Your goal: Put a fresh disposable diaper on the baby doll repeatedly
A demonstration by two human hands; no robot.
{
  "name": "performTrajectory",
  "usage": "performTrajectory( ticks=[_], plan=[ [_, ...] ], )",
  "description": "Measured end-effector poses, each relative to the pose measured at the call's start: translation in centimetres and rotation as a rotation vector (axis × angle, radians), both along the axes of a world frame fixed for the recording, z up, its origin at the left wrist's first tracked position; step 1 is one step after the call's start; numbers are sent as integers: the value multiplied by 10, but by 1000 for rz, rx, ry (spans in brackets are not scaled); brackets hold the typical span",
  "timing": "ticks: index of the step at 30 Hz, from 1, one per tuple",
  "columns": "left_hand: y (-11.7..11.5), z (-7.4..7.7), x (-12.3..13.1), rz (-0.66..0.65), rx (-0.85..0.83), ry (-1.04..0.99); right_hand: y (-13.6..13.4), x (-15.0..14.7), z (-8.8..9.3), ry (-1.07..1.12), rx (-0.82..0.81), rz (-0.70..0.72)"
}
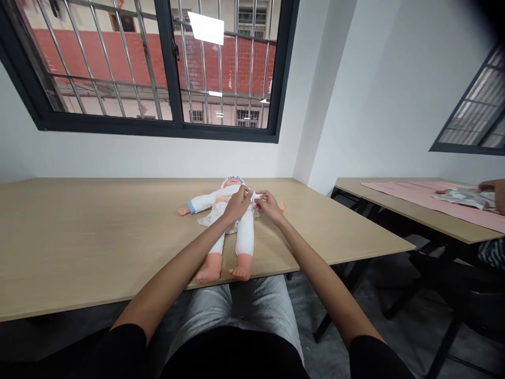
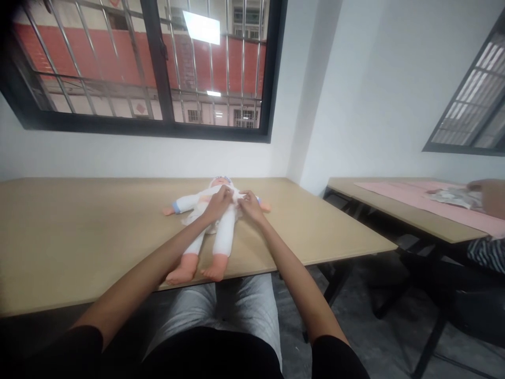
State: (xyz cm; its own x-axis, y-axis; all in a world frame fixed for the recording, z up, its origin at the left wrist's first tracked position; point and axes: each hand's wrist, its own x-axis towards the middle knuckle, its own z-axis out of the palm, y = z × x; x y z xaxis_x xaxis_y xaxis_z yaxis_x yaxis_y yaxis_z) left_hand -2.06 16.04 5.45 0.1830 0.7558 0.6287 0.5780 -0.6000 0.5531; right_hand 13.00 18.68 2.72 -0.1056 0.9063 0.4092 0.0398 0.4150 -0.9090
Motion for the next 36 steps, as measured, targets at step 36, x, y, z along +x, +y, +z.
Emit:
performTrajectory(
  ticks=[36],
  plan=[
    [-24, -1, 11, -83, 260, 768, 3, 8, 11, 209, 18, -225]
  ],
)
